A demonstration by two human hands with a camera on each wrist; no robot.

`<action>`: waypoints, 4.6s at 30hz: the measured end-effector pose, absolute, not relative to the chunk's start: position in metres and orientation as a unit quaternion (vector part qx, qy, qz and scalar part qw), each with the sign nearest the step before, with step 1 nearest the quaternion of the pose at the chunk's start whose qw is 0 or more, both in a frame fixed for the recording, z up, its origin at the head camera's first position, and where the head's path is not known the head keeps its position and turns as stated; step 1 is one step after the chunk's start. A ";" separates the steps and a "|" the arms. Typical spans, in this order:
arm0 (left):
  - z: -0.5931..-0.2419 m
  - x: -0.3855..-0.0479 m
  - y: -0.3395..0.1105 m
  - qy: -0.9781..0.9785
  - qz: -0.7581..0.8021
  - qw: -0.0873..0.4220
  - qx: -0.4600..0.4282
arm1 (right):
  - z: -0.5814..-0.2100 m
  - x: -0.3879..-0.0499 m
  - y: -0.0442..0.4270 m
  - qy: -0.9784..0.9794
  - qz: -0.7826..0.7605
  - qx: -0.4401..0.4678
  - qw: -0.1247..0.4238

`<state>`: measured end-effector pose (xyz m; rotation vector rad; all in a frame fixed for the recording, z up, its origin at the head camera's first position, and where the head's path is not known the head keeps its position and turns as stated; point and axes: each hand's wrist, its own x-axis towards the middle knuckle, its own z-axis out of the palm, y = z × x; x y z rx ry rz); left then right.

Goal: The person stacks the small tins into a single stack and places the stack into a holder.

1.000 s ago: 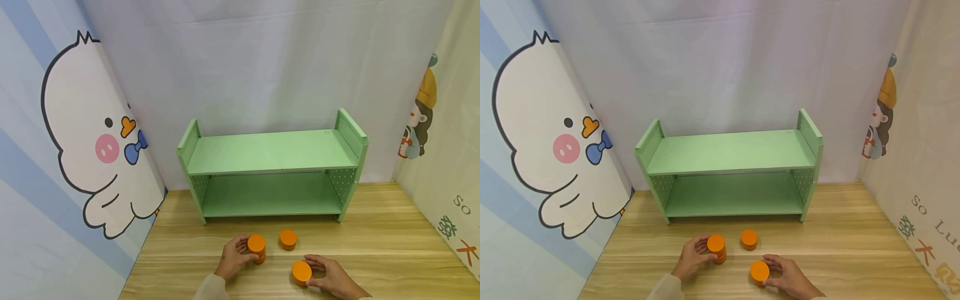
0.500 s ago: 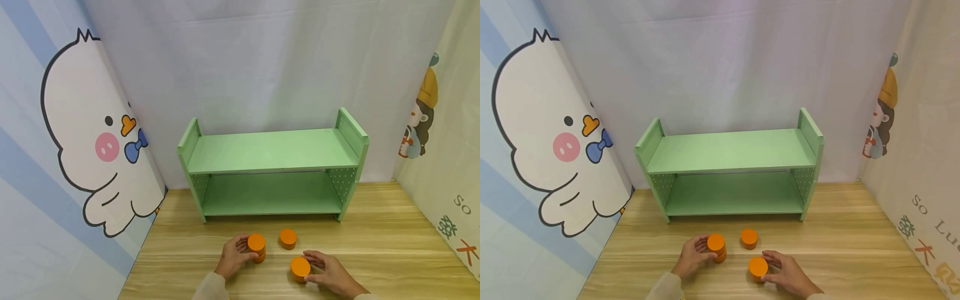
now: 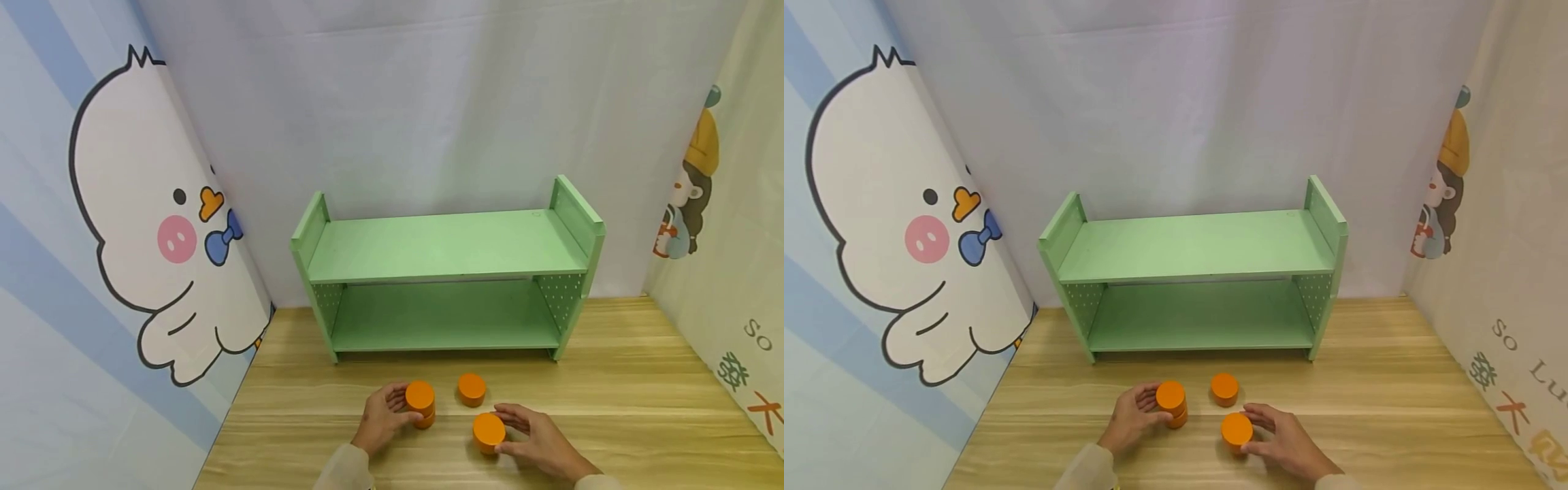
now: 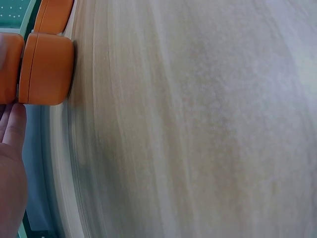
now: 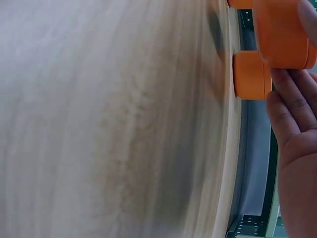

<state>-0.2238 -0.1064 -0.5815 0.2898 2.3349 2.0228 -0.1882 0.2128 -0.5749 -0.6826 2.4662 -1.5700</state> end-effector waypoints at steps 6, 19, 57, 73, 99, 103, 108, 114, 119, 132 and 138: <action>-0.583 -0.225 -0.107 0.758 0.646 0.024 0.083 | -0.574 -0.191 0.211 0.814 -0.529 -0.234 0.059; -0.584 -0.226 -0.106 0.753 0.652 0.026 0.084 | -0.565 -0.198 0.207 0.804 -0.524 -0.279 0.008; -0.581 -0.224 -0.107 0.756 0.649 0.035 0.081 | -0.548 -0.213 0.186 0.822 -0.504 -0.265 0.021; -0.583 -0.227 -0.108 0.759 0.643 0.033 0.090 | -0.540 -0.219 0.180 0.811 -0.521 -0.261 0.047; -0.581 -0.227 -0.108 0.760 0.641 0.036 0.098 | -0.538 -0.227 0.166 0.808 -0.531 -0.249 0.058; -0.581 -0.228 -0.108 0.757 0.646 0.038 0.097 | -0.537 -0.229 0.164 0.805 -0.536 -0.247 0.059; -0.580 -0.228 -0.108 0.754 0.649 0.034 0.101 | -0.536 -0.231 0.161 0.806 -0.534 -0.249 0.051; -0.578 -0.229 -0.106 0.757 0.645 0.035 0.099 | -0.533 -0.233 0.159 0.805 -0.537 -0.248 0.044; -0.577 -0.229 -0.106 0.753 0.650 0.036 0.100 | -0.533 -0.234 0.156 0.806 -0.538 -0.243 0.043; -0.577 -0.227 -0.109 0.746 0.659 0.054 0.087 | -0.532 -0.237 0.150 0.799 -0.548 -0.244 0.044; -0.578 -0.224 -0.108 0.745 0.659 0.045 0.092 | -0.534 -0.237 0.147 0.799 -0.549 -0.243 0.043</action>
